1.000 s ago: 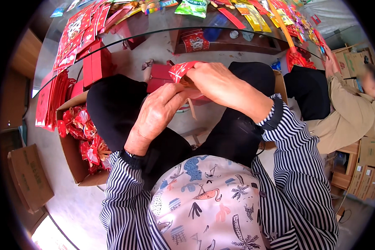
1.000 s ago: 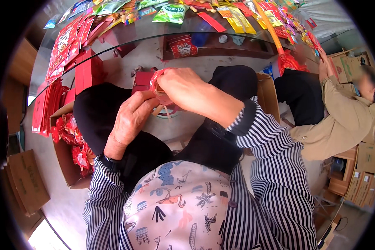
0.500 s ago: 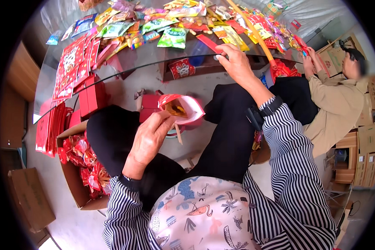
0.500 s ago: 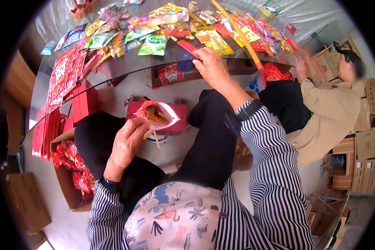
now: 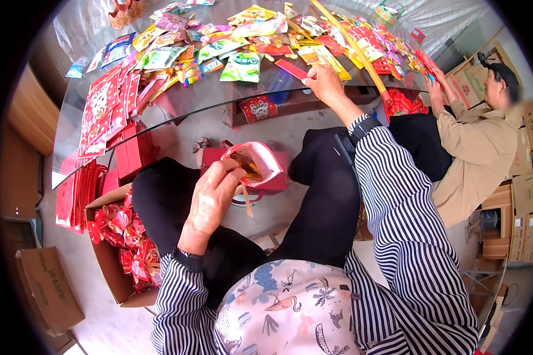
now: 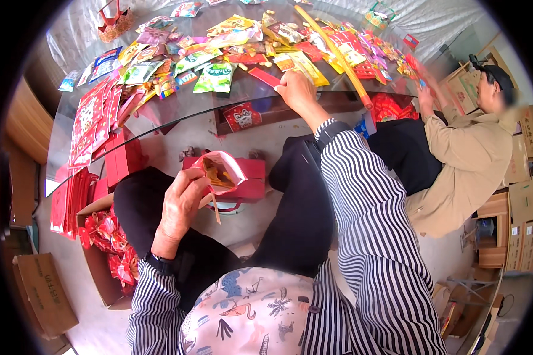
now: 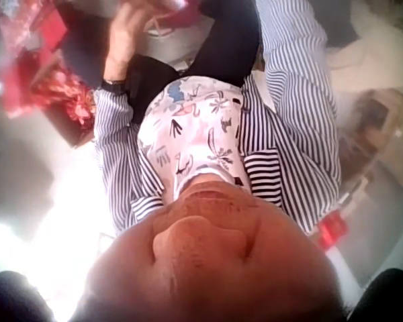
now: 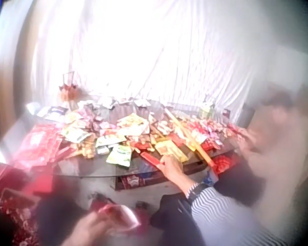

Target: The person is assembling red gift bags, filling them with candy and snacks, and tying them shut with gold and red ribbons.

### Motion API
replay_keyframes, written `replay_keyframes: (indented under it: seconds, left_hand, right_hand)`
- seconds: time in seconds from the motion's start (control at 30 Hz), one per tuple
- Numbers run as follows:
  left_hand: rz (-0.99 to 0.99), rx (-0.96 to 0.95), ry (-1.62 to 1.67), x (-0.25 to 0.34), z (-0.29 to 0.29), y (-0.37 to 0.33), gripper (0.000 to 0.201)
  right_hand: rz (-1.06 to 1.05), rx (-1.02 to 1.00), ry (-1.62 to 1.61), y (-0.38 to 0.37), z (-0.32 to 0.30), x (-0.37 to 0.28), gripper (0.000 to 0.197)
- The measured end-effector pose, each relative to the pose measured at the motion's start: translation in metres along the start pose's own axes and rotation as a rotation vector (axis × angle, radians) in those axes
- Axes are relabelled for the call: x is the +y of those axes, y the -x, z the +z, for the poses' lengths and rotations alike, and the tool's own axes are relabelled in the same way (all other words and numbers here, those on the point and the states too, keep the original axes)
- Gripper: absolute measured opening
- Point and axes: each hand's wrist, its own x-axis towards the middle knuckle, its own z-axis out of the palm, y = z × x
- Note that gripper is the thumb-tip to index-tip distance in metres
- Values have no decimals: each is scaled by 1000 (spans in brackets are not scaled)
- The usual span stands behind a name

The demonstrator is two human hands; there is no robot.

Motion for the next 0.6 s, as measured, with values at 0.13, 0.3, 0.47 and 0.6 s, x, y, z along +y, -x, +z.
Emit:
replay_keyframes:
  seconds: [0.13,0.3,0.47,0.6]
  left_hand:
    - [0,22,8,-2,3,3,42]
    - [-17,31,-1,-2,1,7,43]
    - [5,38,1,-4,3,9,43]
    - [22,77,-3,-5,1,10,36]
  right_hand:
    - [-145,90,20,9,4,1,29]
    - [-363,73,37,27,-3,2,26]
    - [-425,165,78,33,-1,-3,18]
    - [-415,252,-84,39,-4,-13,12]
